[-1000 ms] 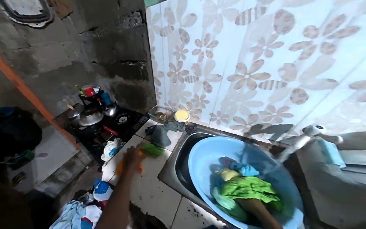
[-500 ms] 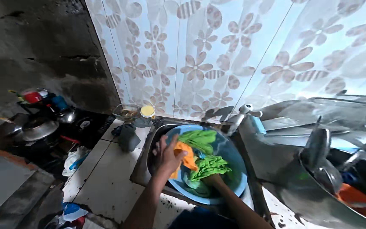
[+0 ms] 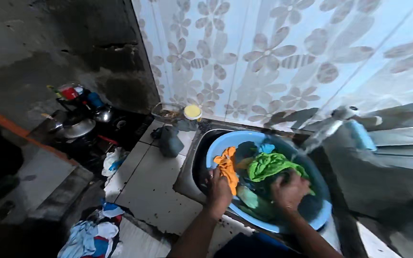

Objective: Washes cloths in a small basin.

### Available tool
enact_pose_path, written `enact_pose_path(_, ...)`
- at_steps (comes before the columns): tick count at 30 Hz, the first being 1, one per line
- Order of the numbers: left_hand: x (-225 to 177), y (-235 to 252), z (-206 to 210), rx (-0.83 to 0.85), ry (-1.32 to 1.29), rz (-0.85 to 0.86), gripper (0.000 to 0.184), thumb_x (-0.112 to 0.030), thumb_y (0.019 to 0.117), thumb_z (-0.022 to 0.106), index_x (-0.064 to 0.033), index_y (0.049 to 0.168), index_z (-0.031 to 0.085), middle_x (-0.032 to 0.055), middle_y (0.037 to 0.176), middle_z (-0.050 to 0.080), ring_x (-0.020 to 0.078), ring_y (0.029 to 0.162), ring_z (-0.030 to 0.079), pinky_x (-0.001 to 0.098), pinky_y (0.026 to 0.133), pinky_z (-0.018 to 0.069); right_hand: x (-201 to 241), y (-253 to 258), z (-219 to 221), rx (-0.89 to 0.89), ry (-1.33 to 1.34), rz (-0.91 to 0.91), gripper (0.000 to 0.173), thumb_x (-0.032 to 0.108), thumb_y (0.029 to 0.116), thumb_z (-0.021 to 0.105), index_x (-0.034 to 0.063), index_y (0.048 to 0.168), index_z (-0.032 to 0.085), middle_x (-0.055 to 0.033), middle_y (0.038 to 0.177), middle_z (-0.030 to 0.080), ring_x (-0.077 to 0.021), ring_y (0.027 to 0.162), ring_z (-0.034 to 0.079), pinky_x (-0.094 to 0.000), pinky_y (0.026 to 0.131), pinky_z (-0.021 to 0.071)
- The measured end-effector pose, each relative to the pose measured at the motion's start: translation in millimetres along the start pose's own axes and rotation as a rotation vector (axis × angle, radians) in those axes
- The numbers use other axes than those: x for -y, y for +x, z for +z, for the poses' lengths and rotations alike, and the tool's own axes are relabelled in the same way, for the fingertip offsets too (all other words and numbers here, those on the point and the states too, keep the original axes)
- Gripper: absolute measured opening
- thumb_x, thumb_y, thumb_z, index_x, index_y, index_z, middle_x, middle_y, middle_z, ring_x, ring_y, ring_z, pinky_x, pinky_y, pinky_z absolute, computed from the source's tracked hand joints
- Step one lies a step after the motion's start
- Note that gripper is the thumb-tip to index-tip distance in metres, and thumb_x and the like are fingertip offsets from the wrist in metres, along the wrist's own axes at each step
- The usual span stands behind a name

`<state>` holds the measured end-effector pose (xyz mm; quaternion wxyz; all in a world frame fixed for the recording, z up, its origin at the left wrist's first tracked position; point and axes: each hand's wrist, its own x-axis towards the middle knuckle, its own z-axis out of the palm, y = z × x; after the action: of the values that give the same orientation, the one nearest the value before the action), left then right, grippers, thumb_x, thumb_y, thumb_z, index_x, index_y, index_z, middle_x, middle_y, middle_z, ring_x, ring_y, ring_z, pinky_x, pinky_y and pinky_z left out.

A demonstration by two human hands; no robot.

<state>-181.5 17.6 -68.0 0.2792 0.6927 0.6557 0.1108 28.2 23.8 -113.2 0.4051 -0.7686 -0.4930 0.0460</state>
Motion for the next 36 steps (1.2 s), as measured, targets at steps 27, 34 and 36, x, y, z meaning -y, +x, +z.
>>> enact_pose_path(27, 146, 41, -142, -0.548, -0.258, 0.134, 0.040, 0.001, 0.0935, 0.066, -0.0081, 0.132, 0.065, 0.0231, 0.146, 0.053, 0.0420, 0.128, 0.057, 0.0572, 0.101, 0.0513, 7, -30, 21, 0.730, -0.526, 0.133, 0.097, 0.037, 0.0997, 0.064, 0.0196, 0.166, -0.004, -0.0155, 0.173, -0.006, -0.0540, 0.154, -0.001, -0.0845, 0.102, 0.0282)
enact_pose_path(34, 146, -90, -222, -0.700, -0.296, 0.069, 0.040, -0.011, 0.0922, 0.071, 0.0003, 0.130, 0.064, 0.0200, 0.124, 0.066, 0.0302, 0.112, 0.066, 0.0496, 0.096, 0.0548, 1, -30, 25, 0.668, -0.396, 0.118, 0.099, 0.030, 0.0935, 0.075, 0.0166, 0.167, 0.009, -0.0195, 0.172, 0.002, -0.0577, 0.152, 0.000, -0.0894, 0.099, 0.0228)
enact_pose_path(36, 156, -128, -232, -0.422, -0.068, -0.032, 0.046, -0.035, 0.0875, 0.078, -0.0132, 0.127, 0.071, 0.0224, 0.138, 0.058, 0.0446, 0.129, 0.053, 0.0637, 0.103, 0.0449, 1, -26, 27, 0.676, -0.404, 0.133, 0.102, 0.031, 0.0916, 0.076, 0.0175, 0.167, 0.008, -0.0185, 0.172, 0.001, -0.0572, 0.153, -0.001, -0.0885, 0.098, 0.0249)
